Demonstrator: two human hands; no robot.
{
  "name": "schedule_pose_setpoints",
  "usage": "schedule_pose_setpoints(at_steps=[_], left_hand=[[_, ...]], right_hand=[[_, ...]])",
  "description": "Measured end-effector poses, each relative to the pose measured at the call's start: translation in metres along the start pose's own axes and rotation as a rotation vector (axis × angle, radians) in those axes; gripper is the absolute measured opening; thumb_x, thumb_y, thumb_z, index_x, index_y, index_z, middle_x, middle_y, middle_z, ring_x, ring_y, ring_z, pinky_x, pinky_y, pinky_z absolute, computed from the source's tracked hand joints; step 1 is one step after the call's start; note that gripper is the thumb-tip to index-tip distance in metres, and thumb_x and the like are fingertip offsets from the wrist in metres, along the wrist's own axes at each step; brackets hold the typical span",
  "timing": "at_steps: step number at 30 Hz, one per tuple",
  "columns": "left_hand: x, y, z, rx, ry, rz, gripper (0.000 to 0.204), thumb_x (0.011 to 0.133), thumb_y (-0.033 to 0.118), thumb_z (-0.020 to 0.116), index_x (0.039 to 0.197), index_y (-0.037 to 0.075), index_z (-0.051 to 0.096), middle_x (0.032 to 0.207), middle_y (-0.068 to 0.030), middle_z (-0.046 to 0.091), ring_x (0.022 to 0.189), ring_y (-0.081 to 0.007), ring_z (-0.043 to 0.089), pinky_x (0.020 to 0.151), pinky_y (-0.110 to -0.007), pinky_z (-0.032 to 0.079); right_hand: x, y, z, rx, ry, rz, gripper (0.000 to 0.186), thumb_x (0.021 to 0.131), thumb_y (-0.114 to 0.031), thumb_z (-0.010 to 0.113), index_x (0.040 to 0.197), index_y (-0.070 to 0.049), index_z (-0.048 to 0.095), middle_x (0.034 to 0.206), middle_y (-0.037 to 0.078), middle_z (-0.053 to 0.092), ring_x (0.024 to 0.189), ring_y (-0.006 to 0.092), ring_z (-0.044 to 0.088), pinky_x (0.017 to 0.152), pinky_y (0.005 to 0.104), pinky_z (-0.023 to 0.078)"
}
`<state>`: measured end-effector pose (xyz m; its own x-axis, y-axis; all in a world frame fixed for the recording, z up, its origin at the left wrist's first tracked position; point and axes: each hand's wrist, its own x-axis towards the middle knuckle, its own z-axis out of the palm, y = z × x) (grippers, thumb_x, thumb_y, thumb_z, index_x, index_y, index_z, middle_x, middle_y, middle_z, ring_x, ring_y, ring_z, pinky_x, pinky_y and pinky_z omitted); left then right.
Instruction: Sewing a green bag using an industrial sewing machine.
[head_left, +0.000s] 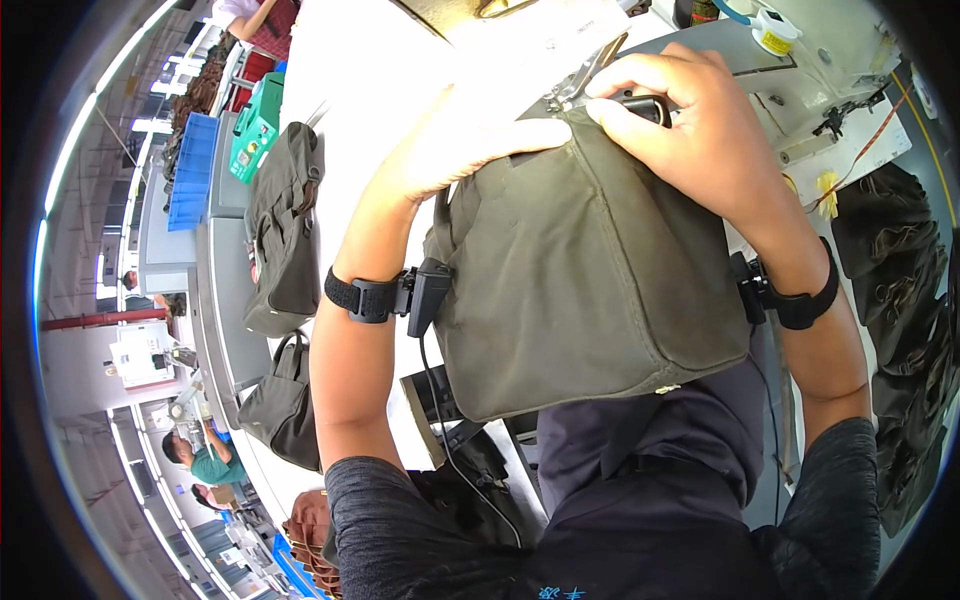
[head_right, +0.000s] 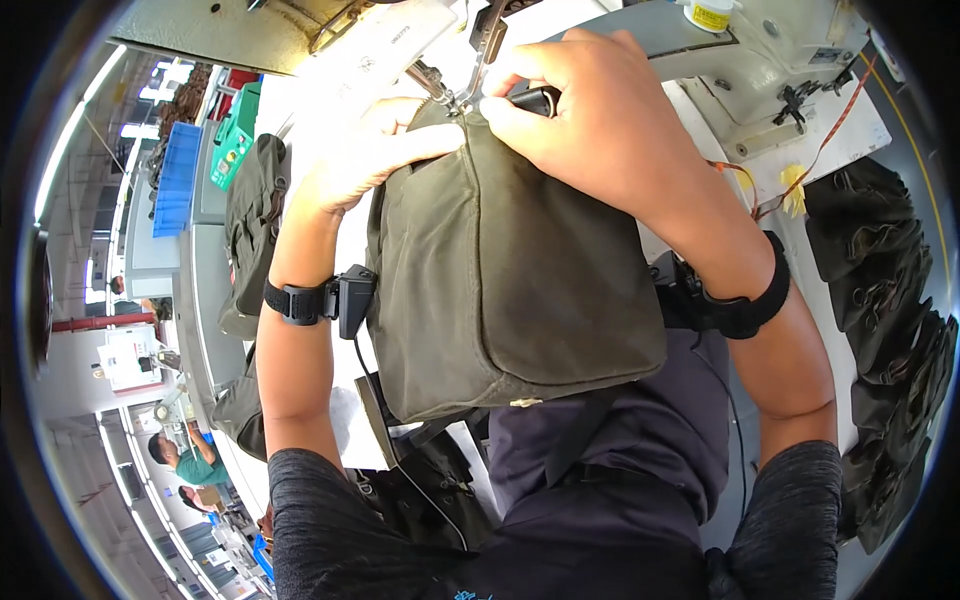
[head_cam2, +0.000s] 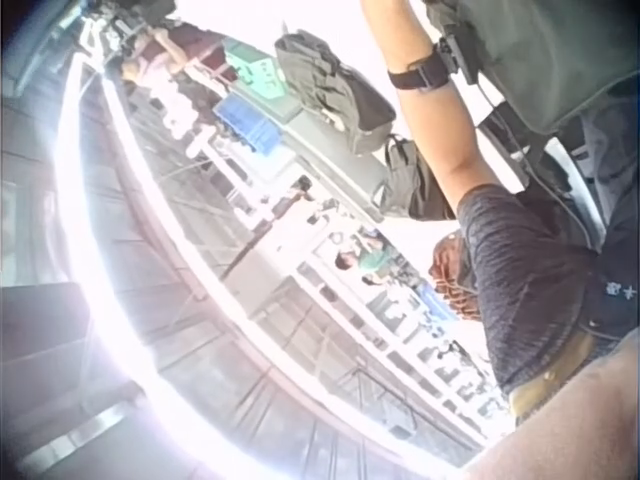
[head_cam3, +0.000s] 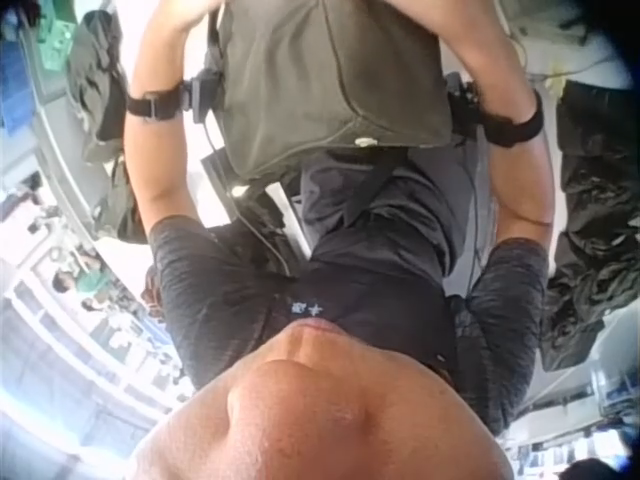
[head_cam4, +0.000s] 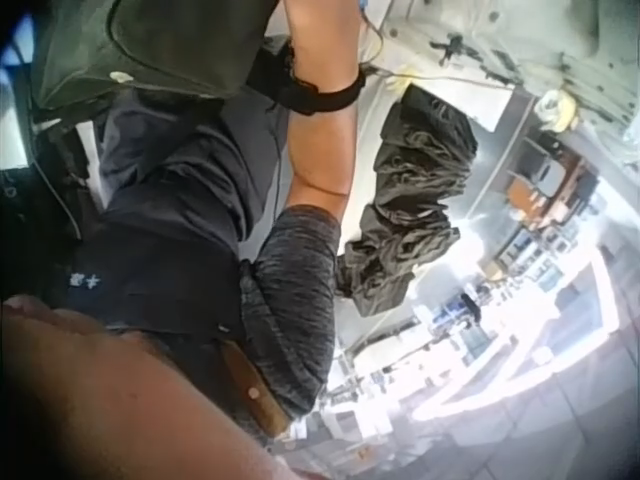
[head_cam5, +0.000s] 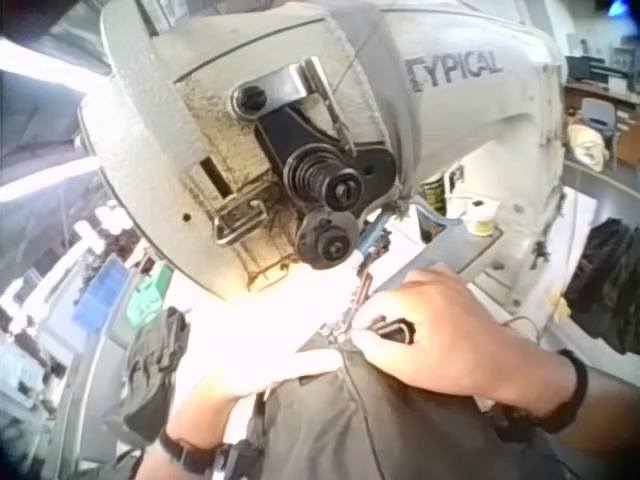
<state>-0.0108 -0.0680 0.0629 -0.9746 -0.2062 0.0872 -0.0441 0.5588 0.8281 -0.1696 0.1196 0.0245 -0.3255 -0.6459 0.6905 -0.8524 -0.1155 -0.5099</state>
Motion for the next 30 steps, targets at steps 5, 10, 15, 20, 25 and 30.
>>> schedule_pose_setpoints(at_steps=[5,10,15,20,25,30], left_hand=[[0.000,0.016,-0.002,0.074,0.027,-0.021,0.012,0.087,0.011,0.086,0.094,0.005,0.079,0.081,0.0067,0.056,0.073,-0.0055,0.045,0.062,-0.026,0.036],[-0.001,0.011,0.001,0.147,0.082,-0.104,0.022,0.085,0.020,0.090,0.085,0.006,0.073,0.076,0.0074,0.051,0.070,-0.0050,0.042,0.060,-0.028,0.034],[0.001,0.001,-0.004,0.152,0.021,-0.263,0.039,0.087,0.030,0.089,0.071,0.009,0.060,0.069,0.0074,0.042,0.065,-0.0048,0.037,0.057,-0.028,0.031],[0.007,-0.009,-0.017,0.374,-0.121,-0.150,0.042,0.091,0.031,0.085,0.070,0.012,0.055,0.067,0.0097,0.038,0.061,-0.0040,0.033,0.055,-0.026,0.027],[0.010,-0.018,-0.020,0.377,-0.084,0.023,0.044,0.093,0.033,0.084,0.071,0.014,0.051,0.068,0.0117,0.036,0.062,-0.0019,0.031,0.055,-0.026,0.025],[0.008,-0.012,-0.016,0.345,-0.076,0.001,0.047,0.093,0.034,0.084,0.070,0.015,0.048,0.068,0.0114,0.034,0.061,-0.0019,0.030,0.054,-0.026,0.024]], right_hand=[[0.004,0.003,0.004,0.085,-0.056,0.092,0.015,0.085,-0.021,0.075,0.089,-0.007,0.075,0.083,0.009,0.074,0.083,0.0321,0.069,0.080,0.0424,0.052],[0.005,0.001,0.006,0.053,-0.018,0.062,0.016,0.084,-0.022,0.075,0.087,-0.006,0.074,0.082,0.011,0.074,0.079,0.0328,0.068,0.076,0.0422,0.052],[0.003,-0.002,0.005,0.138,-0.097,0.192,0.022,0.091,-0.016,0.078,0.105,0.000,0.075,0.085,0.006,0.069,0.079,0.0159,0.061,0.074,0.0313,0.048],[0.006,-0.001,0.001,0.418,-0.160,0.362,0.019,0.092,-0.015,0.076,0.103,0.000,0.074,0.082,-0.001,0.064,0.075,0.0073,0.051,0.070,0.0257,0.042],[0.010,-0.008,-0.009,0.443,-0.182,0.398,0.011,0.085,-0.006,0.066,0.080,0.001,0.059,0.064,0.006,0.052,0.061,0.0105,0.044,0.058,0.0331,0.040],[0.014,-0.007,-0.007,0.405,-0.168,0.278,0.014,0.085,-0.008,0.067,0.080,0.002,0.060,0.064,0.008,0.053,0.061,0.0112,0.044,0.058,0.0334,0.041]])
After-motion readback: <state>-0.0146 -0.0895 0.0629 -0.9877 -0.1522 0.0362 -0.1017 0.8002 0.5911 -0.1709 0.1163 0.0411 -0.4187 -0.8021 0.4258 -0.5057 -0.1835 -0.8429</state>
